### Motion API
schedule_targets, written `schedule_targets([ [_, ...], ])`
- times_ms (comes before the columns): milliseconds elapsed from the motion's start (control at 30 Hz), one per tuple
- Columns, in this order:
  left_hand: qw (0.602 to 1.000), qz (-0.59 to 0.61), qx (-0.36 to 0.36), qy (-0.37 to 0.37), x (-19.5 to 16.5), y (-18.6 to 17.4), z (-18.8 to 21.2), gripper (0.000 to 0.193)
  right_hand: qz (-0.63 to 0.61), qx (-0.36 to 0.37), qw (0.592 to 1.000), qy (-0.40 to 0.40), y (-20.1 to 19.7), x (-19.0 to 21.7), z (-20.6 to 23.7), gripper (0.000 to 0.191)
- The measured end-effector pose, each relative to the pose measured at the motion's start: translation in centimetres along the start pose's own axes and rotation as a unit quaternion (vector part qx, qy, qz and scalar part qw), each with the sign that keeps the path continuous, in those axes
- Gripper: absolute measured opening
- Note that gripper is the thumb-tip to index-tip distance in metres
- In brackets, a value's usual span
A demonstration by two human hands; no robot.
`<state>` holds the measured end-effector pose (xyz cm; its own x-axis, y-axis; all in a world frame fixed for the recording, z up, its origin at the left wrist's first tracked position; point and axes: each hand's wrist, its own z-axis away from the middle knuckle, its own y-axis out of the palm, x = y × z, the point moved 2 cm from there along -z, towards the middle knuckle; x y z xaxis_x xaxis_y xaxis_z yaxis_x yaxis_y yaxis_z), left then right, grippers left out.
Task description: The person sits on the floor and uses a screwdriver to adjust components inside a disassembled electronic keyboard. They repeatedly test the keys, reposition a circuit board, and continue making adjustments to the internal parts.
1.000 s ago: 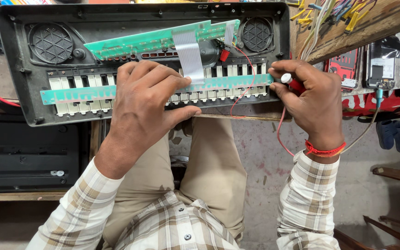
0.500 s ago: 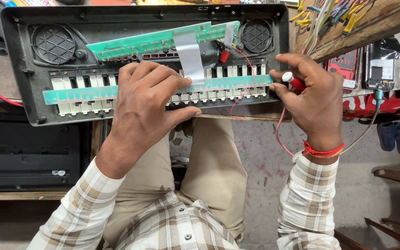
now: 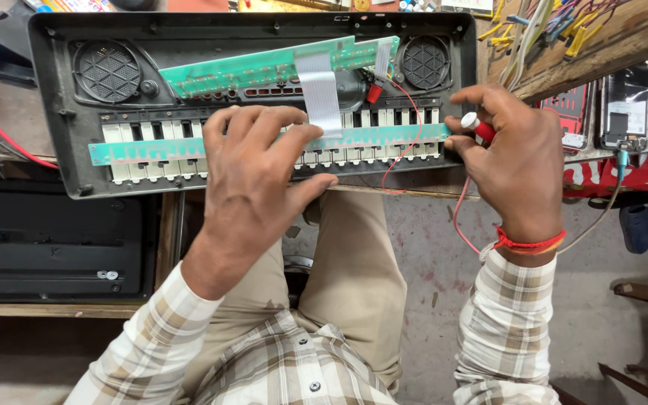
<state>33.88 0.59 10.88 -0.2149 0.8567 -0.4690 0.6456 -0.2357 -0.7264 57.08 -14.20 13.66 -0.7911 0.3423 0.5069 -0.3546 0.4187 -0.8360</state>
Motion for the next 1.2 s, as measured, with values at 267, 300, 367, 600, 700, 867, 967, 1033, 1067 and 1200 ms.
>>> schedule_targets([
  [267, 0.995, -0.075, 0.028, 0.058, -3.2, 2.3, 0.8, 0.052, -0.029, -0.037, 0.999, 0.018, 0.6, 0.0, 1.2, 0.024],
  [300, 0.994, -0.085, 0.026, 0.068, -3.6, 2.6, 0.8, 0.054, -0.02, -0.043, 0.999, 0.015, 0.6, -0.1, 1.3, 0.025],
  [367, 0.993, -0.089, 0.039, 0.074, -4.1, 3.1, 0.8, 0.06, -0.001, -0.051, 0.999, 0.009, 0.6, 0.0, 1.5, 0.025],
  [600, 0.985, -0.151, 0.058, 0.056, -5.4, 3.5, 0.3, 0.072, 0.023, -0.05, 0.998, 0.016, 0.5, 0.6, 1.7, 0.023],
  [700, 0.983, -0.16, 0.066, 0.055, -5.7, 3.4, 0.1, 0.072, 0.033, -0.041, 0.999, 0.008, 0.1, 1.2, 1.7, 0.023],
  [867, 0.977, -0.191, 0.049, 0.079, -5.8, 2.8, -0.2, 0.055, 0.027, -0.085, 0.992, -0.092, 0.2, 2.8, 2.3, 0.013],
  [967, 0.974, -0.201, 0.043, 0.092, -5.7, 2.4, -0.3, 0.044, 0.013, -0.058, 0.997, -0.051, 1.0, 3.0, 2.2, 0.016],
  [1033, 0.972, -0.208, 0.044, 0.099, -5.7, 2.3, -0.3, 0.039, 0.029, -0.047, 0.997, -0.048, 1.4, 3.0, 2.1, 0.02],
  [1067, 0.97, -0.214, 0.047, 0.102, -5.8, 2.2, -0.2, 0.038, 0.038, -0.041, 0.997, -0.047, 1.6, 2.9, 2.1, 0.022],
  [1200, 0.972, -0.206, 0.033, 0.104, -5.8, 1.9, -0.3, 0.033, 0.048, -0.033, 0.997, -0.048, 1.7, 2.7, 2.4, 0.02],
])
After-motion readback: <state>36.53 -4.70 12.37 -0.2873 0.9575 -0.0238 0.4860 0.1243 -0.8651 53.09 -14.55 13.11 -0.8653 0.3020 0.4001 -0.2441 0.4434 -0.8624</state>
